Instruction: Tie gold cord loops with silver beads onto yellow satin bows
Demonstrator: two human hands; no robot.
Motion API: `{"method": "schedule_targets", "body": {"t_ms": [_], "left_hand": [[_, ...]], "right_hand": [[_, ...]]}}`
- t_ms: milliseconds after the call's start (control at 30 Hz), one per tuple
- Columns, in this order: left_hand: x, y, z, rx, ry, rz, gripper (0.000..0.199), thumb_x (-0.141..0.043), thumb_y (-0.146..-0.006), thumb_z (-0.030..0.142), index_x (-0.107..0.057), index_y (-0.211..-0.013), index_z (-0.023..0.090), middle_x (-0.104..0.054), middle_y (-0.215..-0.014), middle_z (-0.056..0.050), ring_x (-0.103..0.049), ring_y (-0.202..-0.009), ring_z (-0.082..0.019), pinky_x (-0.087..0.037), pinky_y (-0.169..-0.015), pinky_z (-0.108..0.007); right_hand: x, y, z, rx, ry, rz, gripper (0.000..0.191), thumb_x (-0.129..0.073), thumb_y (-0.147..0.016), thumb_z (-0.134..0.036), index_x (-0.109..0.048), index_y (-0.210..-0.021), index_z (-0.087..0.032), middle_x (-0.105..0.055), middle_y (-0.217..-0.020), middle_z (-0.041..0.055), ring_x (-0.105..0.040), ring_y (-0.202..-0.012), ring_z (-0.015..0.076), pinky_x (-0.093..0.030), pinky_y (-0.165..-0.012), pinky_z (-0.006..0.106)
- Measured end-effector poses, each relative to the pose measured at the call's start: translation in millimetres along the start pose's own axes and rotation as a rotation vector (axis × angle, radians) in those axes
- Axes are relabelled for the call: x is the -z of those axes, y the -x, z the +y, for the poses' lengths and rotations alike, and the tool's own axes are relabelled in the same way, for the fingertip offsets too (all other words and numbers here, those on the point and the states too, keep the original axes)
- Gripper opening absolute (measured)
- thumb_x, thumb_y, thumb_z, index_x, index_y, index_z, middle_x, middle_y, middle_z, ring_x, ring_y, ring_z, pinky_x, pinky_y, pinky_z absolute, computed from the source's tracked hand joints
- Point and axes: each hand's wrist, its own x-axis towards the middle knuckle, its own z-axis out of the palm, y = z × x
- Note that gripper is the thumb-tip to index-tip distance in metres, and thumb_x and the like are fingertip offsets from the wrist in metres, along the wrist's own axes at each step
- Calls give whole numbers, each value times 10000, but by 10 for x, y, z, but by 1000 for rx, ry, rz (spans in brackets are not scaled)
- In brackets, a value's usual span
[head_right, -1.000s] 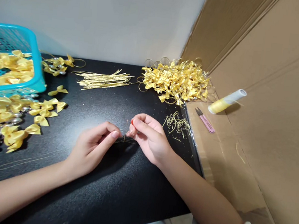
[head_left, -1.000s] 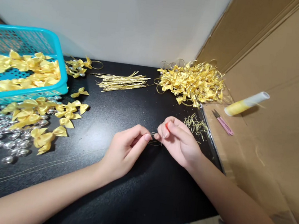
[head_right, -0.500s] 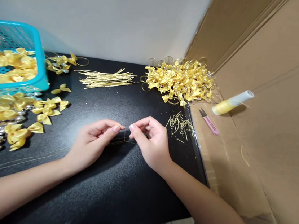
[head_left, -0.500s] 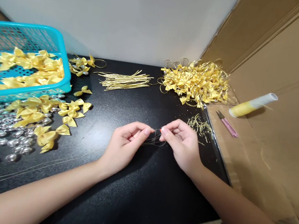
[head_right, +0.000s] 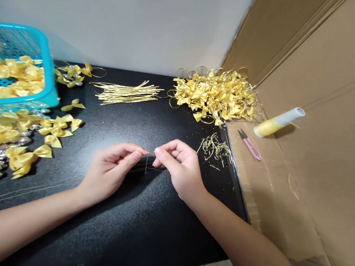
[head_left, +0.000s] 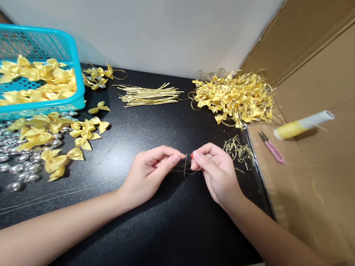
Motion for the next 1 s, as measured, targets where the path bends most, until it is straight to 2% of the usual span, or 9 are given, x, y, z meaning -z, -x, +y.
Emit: {"method": "schedule_targets", "body": {"t_ms": [300, 1000], "left_hand": [[-7, 17, -3, 1, -17, 13, 202, -615, -880, 336, -748, -840, 190, -656, -606, 2, -525, -531, -108, -392, -490, -207], [-8, 8, 14, 2, -33, 34, 205, -615, -877, 333, -756, -857, 185, -696, -657, -7, -520, -519, -101, -398, -489, -209]], "right_hand": [[3, -1, 19, -21, 49, -9, 184, -748, -763, -331, -636, -715, -194, -634, -590, -29, -572, -576, 101, -469, -635, 272], [-31, -1, -11, -64, -2, 11, 215, -760, -730, -342, -612, -682, -194, -610, -567, -33, -547, -573, 103, -433, -629, 279]]}}
